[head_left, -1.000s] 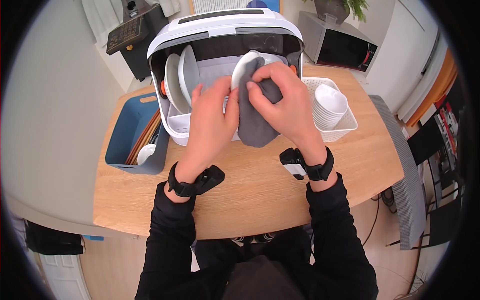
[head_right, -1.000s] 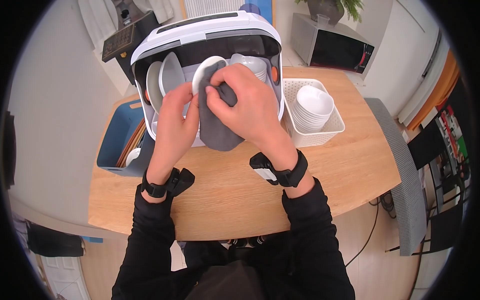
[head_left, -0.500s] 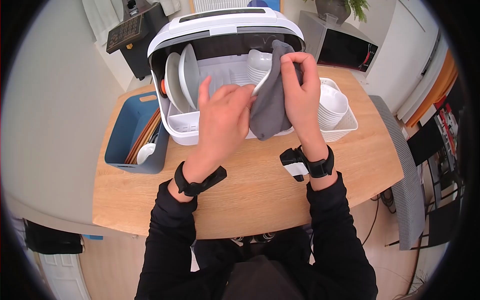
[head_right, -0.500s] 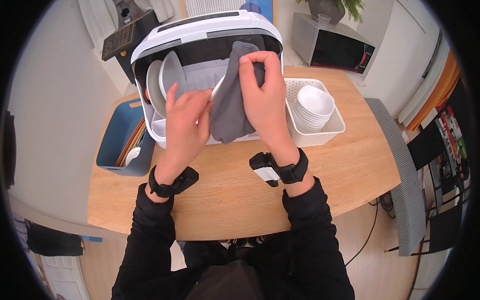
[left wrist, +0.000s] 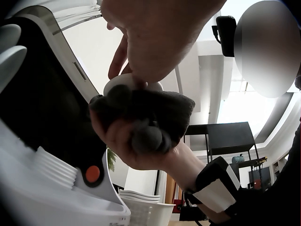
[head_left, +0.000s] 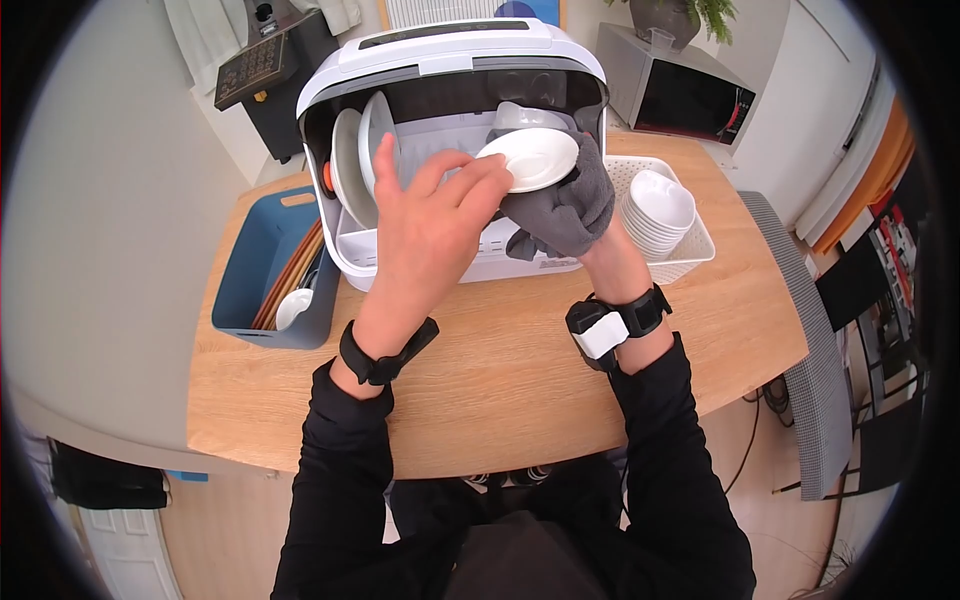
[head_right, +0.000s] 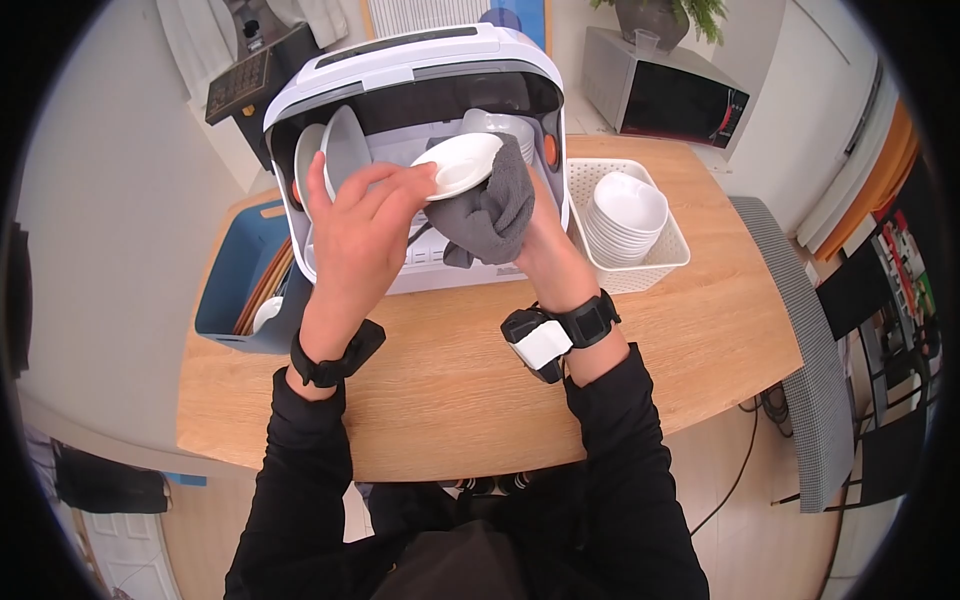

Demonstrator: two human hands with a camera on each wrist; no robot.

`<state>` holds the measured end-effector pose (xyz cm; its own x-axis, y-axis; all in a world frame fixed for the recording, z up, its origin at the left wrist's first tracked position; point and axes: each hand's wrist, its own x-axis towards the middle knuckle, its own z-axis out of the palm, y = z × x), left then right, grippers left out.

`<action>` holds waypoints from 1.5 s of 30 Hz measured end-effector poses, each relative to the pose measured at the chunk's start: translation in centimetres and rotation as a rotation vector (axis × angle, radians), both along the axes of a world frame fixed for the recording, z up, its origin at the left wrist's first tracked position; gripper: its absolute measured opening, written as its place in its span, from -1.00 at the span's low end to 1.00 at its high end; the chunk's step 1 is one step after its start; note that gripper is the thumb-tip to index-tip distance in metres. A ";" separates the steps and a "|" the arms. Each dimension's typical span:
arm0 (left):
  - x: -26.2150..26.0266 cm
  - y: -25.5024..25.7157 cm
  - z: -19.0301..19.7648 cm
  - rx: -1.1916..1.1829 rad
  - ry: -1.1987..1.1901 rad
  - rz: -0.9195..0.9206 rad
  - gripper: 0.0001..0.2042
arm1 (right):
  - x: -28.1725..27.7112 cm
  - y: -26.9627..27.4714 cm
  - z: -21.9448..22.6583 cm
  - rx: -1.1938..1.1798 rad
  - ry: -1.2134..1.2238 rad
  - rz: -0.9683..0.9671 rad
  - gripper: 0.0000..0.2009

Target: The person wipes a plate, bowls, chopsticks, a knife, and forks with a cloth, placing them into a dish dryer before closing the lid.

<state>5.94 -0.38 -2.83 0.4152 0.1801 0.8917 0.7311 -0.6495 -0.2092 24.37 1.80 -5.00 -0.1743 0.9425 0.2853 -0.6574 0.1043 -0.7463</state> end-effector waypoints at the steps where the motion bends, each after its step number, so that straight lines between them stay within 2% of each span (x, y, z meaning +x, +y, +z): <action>1: 0.0 0.0 0.0 0.009 0.008 0.030 -0.78 | -0.2 0.1 -0.2 -0.014 0.023 0.008 -0.59; 9: -0.5 0.6 0.0 0.059 0.061 0.140 -0.75 | -0.5 -0.7 2.3 -0.125 0.025 0.056 -0.53; 12: -0.9 0.6 0.2 0.053 0.046 0.137 -0.73 | -0.4 -1.7 3.3 -0.164 -0.195 -0.059 -0.56; 14: -1.4 0.7 0.3 0.021 0.016 0.110 -0.71 | -0.2 -1.1 2.8 -0.102 -0.331 -0.144 -0.58; 17: -1.7 0.3 0.5 -0.165 -0.013 0.043 -0.68 | -0.2 -0.3 2.1 0.005 -0.490 -0.246 -0.58; 20: -1.5 0.7 0.0 -0.431 -0.312 -0.160 -0.68 | -0.5 -0.3 1.9 0.104 -0.627 -0.321 -0.56; 23: -0.9 0.3 0.1 -0.832 -0.584 -0.267 -0.67 | -0.9 -0.4 1.8 0.192 -0.745 -0.376 -0.53; 26: -0.7 1.2 -0.7 -1.011 -0.767 -0.550 -0.66 | -1.0 0.1 1.2 0.260 -0.794 -0.413 -0.51; 32: 0.2 0.7 -0.5 -0.980 -0.936 -0.749 -0.69 | -1.1 -0.1 1.4 0.304 -0.803 -0.397 -0.47; 35: 0.3 0.9 -1.0 -0.716 -0.852 -0.521 -0.71 | -1.5 -0.7 1.7 0.324 -0.877 -0.505 -0.48; 39: -0.6 1.1 -0.9 -0.780 -0.866 -0.431 -0.74 | -1.5 -1.6 2.4 0.311 -0.865 -0.795 -0.57; 45: -0.1 0.9 -1.2 -0.763 -0.822 -0.386 -0.79 | -2.8 -4.2 3.4 0.545 -1.093 -0.895 -0.74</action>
